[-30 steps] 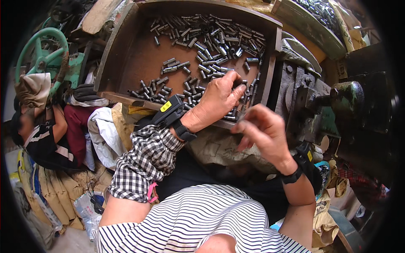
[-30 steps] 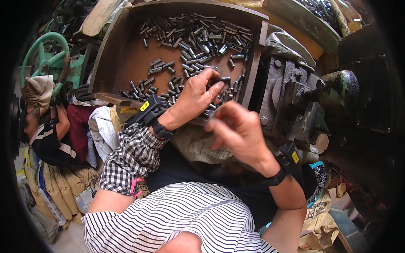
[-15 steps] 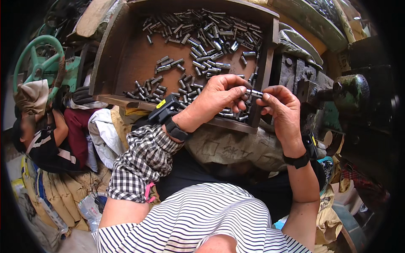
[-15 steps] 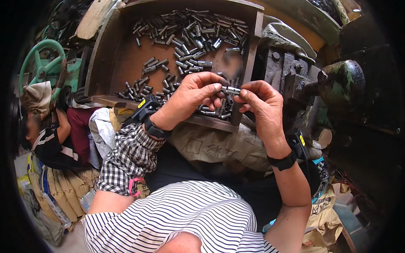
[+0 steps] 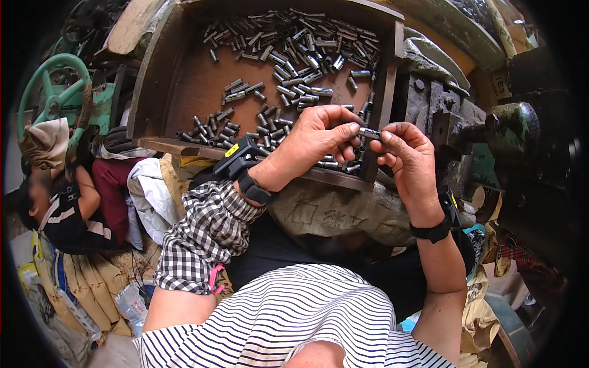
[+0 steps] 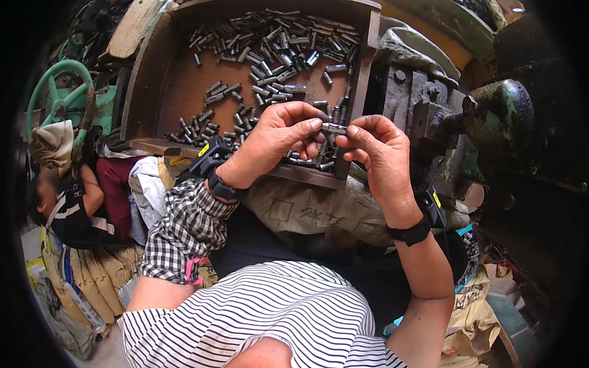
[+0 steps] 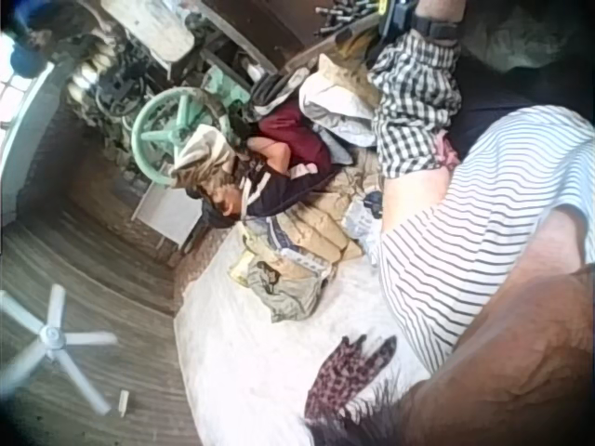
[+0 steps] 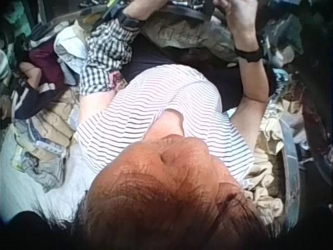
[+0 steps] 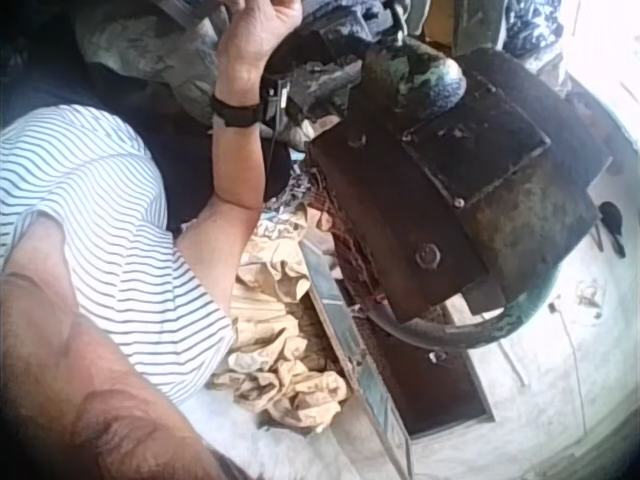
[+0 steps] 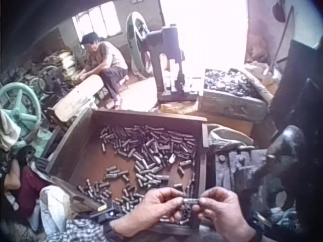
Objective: Manually assembling small metal pins and sleeves using a mechanical fixture.
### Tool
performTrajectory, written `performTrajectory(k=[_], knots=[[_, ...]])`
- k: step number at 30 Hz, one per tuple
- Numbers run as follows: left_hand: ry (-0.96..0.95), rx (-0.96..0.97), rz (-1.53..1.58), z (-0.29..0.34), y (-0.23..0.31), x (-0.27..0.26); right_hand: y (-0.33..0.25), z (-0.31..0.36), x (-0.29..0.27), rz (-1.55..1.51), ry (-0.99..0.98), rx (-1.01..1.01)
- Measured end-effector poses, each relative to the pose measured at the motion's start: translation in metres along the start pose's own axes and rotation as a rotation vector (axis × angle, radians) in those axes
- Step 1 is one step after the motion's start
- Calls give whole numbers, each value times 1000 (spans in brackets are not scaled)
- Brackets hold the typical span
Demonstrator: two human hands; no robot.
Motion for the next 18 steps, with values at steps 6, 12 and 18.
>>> performTrajectory(k=[6,12,18], knots=[[20,31,-42,0,2,1,-1,0,0,-10,-10,-5],[76,112,-128,2,9,5,-1,0,-1,-5,-10,-8],[-210,-91,-162,9,9,18,-1,-1,0,-47,-168,190]])
Point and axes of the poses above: each hand's wrist, its own z-axis away from the middle knuckle, its own x-axis out of the palm, y = z × x, the point moved 7 cm from there along -z, towards the middle knuckle, and after that the axes turned 7 degrees about -z, right-handed, at the moved point
